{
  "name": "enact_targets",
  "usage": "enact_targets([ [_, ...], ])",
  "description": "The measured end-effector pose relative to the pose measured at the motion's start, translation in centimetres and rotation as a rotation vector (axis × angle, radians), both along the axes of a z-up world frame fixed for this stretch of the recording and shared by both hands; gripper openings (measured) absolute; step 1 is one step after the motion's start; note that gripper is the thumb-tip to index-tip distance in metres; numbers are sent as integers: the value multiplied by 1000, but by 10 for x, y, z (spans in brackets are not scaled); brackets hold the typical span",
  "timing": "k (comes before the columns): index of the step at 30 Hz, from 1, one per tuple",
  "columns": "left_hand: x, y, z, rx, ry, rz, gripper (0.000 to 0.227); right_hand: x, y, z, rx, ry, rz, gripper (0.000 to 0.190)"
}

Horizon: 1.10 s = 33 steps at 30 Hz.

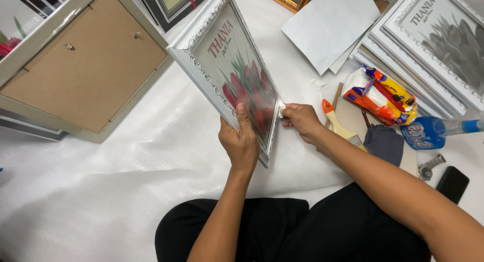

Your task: Cleaning glass and assembling a picture frame

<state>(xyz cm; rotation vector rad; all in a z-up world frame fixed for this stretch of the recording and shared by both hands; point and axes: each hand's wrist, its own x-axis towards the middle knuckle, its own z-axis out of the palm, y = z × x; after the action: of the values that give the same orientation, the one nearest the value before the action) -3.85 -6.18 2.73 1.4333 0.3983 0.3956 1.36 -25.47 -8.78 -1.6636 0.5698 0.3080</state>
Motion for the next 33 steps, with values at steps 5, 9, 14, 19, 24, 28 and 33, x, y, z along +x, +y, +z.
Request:
enact_targets([
  [5,2,8,-4,-24,-3,26,33,-43,34,33,-13,45,-11,33],
  [9,3,15,-2,-44,6,30,31,-86,69,63,-58,104,-3,34],
  [14,5,18,-18,-63,15,44,33,-130,118,102,-116,100,-51,40],
  [19,9,35,-27,5,-72,-94,35,-167,132,82,-471,-171,83,32],
  [24,11,40,-28,-118,-57,-107,38,-154,148,84,-652,-624,183,33],
  [28,16,43,-20,-175,-91,-132,47,-122,159,98,-683,-779,240,25],
  [33,29,37,-50,-299,-56,-171,63,-88,158,98,-748,-1077,311,17],
])
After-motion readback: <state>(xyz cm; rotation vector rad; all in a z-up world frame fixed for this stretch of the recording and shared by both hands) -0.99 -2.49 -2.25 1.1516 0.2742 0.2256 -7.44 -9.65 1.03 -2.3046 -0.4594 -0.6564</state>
